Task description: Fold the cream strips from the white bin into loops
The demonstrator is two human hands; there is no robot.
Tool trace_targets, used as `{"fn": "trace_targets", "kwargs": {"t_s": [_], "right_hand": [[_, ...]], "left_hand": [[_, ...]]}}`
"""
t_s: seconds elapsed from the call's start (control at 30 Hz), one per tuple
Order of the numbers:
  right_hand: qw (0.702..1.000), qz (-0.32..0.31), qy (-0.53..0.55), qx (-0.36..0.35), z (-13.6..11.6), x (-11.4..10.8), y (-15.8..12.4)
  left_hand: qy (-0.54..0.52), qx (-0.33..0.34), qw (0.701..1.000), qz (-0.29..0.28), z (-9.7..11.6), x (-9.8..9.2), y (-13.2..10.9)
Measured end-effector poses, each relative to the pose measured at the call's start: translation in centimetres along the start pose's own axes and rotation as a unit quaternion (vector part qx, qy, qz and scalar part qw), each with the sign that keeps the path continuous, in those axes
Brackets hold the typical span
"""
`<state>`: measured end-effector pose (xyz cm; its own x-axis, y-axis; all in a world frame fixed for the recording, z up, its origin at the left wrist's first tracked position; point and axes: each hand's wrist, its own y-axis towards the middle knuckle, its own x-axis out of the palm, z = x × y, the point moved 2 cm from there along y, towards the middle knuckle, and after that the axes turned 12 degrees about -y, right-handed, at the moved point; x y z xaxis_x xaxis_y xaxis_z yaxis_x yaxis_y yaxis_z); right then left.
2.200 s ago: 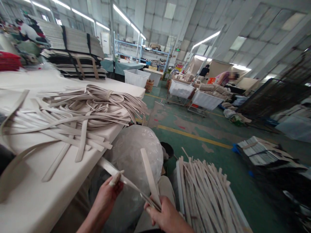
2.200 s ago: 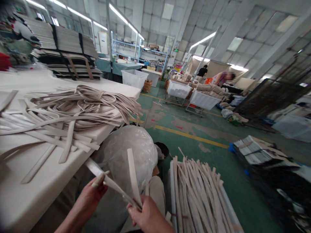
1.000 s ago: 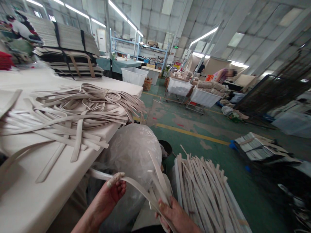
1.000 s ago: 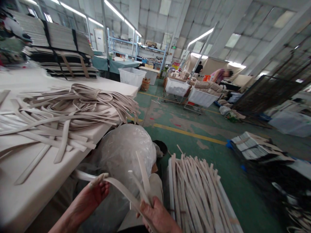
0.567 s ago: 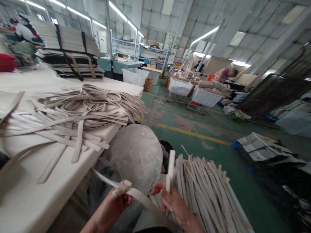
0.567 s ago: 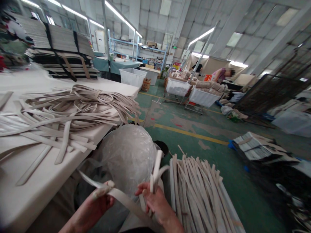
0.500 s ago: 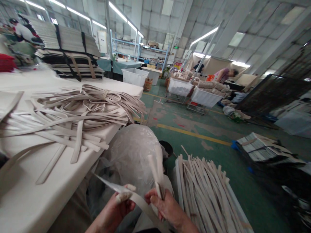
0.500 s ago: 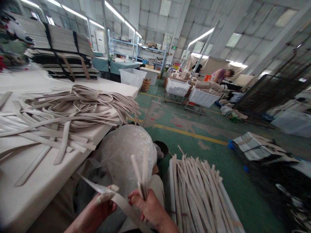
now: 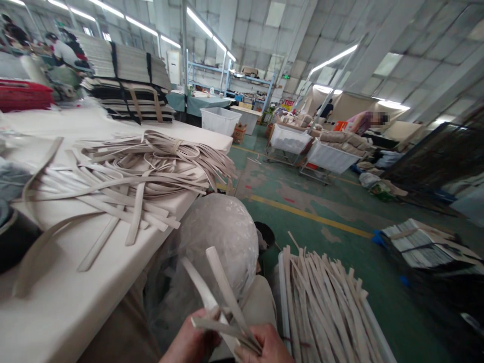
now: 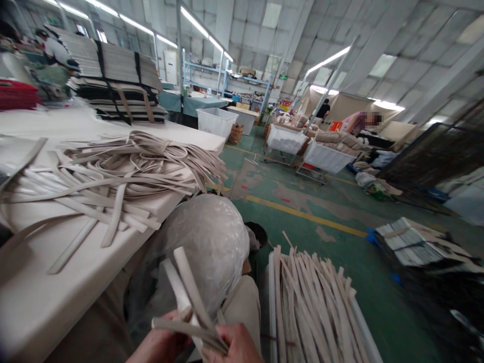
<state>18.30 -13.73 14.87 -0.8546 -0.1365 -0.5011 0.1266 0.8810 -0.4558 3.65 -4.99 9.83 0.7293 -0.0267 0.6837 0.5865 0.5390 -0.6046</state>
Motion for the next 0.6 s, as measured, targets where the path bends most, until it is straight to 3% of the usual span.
{"fn": "trace_targets", "kwargs": {"t_s": [0.13,0.27,0.43,0.5,0.6], "right_hand": [[0.999,0.036,0.017,-0.035,-0.6,-0.9,0.0],[0.993,0.043,-0.052,-0.100,1.1,-1.7,0.0],[0.978,0.147,-0.045,-0.144,1.0,-1.3,0.8],[0.976,0.143,-0.040,-0.159,0.3,-1.4,0.8],[0.979,0.089,-0.071,-0.171,0.3,-1.8,0.4]], "left_hand": [[0.059,0.042,0.994,-0.077,0.9,1.8,-0.1],[0.111,0.101,0.986,-0.067,3.5,2.3,0.0],[0.168,0.147,0.968,-0.114,3.2,3.1,-0.3],[0.179,0.153,0.963,-0.127,3.6,3.6,-0.6],[0.189,0.155,0.964,-0.102,5.0,3.8,-0.9]]}}
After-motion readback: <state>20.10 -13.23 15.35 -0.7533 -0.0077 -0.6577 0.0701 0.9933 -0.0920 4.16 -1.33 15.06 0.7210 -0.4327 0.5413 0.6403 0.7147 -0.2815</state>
